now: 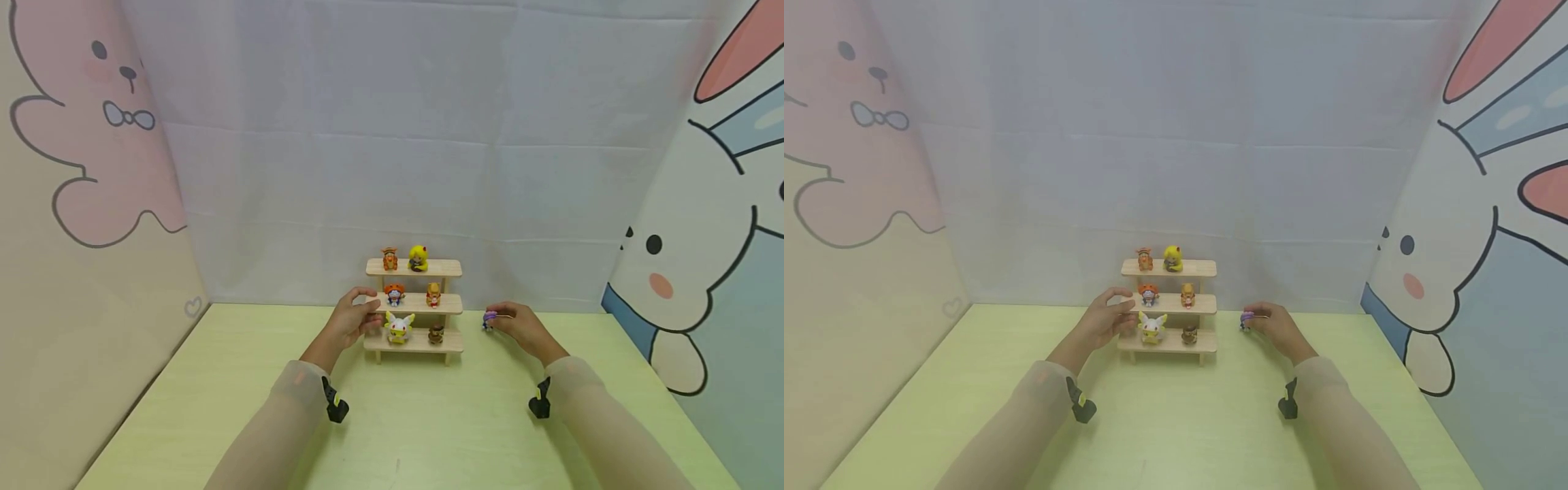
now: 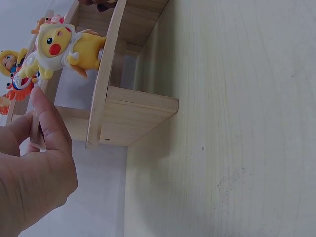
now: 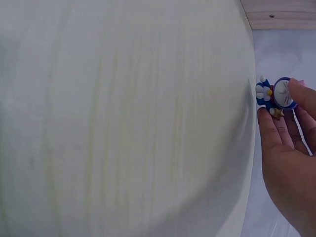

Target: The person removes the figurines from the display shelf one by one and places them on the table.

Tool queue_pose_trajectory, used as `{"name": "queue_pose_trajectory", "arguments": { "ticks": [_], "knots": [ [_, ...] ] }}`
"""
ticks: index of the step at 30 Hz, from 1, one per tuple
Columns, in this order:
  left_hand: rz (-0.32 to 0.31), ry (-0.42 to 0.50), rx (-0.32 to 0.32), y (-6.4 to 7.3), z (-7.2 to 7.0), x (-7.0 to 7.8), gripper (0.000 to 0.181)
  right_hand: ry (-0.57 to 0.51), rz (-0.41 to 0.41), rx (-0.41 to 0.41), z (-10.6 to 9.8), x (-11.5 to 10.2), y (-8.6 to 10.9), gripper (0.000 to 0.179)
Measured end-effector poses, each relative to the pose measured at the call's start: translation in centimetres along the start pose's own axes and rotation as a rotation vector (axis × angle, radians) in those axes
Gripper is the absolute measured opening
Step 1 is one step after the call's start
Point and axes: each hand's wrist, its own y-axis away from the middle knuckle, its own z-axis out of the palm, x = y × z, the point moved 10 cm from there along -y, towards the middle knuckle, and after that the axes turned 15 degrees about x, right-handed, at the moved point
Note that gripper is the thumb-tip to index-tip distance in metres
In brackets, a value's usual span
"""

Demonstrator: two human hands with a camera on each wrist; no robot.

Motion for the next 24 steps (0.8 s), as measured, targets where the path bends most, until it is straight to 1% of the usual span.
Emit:
{"name": "queue_pose_trajectory", "arguments": {
  "ticks": [8,15,18,24],
  "knots": [
    [-0.001,-0.005,0.008,0.1,0.0,0.2,0.029,-0.012,0.053,0.003,-0.1,1.1,-0.1,0.042],
    [0.001,-0.013,0.017,0.6,-0.1,0.2,0.031,-0.013,0.036,-0.028,0.0,1.3,0.0,0.043],
    [-0.001,-0.013,0.018,0.7,0.0,0.3,0.031,-0.019,0.051,-0.02,0.0,1.4,-0.1,0.042],
    [-0.001,-0.005,0.011,0.5,0.0,0.2,0.03,-0.022,0.056,-0.01,-0.1,1.5,-0.1,0.042]
  ]
}}
